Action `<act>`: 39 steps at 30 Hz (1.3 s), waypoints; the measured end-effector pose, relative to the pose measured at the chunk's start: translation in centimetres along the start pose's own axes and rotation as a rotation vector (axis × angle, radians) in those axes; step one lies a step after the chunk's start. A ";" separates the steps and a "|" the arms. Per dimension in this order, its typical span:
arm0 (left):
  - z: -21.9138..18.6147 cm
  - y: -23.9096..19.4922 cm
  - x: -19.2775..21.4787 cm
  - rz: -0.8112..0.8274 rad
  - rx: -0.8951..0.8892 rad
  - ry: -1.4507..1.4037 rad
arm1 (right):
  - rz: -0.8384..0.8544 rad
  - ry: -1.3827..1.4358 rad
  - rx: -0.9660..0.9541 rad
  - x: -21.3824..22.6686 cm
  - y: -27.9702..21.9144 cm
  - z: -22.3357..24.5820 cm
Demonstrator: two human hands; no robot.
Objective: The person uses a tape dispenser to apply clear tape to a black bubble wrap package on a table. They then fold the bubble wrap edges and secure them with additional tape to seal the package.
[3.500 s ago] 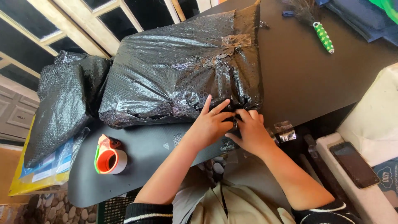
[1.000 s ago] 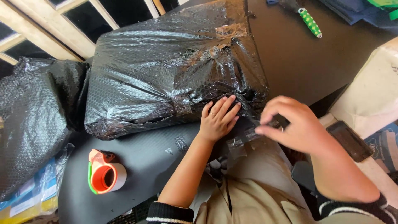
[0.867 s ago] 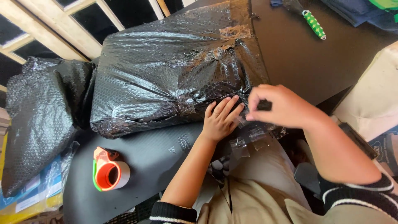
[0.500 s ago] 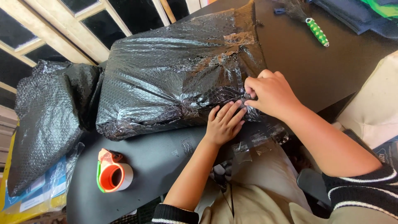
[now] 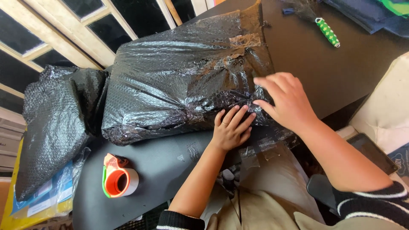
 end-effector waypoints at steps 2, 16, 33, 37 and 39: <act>-0.1 -0.5 -0.3 -0.014 -0.013 0.000 | -0.350 -0.030 0.198 2.8 -1.9 1.8; -0.4 -0.3 -0.4 0.056 0.004 0.036 | -0.107 -0.214 0.125 -3.6 -3.8 1.2; 0.2 -0.2 8.6 -0.134 0.184 0.019 | 0.208 1.006 -0.830 -6.2 -4.7 -3.1; 2.7 -7.2 11.9 -0.274 0.901 -0.301 | 0.371 0.895 -0.712 -4.7 -6.0 3.1; 3.0 -11.4 12.8 -0.357 1.151 -0.477 | 0.430 0.854 -0.513 -3.5 -8.0 7.1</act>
Point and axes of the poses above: each hand's wrist, its own y-axis towards the middle knuckle, its own x-axis out of the back of the hand, z = x × y, the point moved 8 cm from there along y, towards the middle knuckle, and after that the axes turned 6 degrees about -y, right-handed, at the moved point
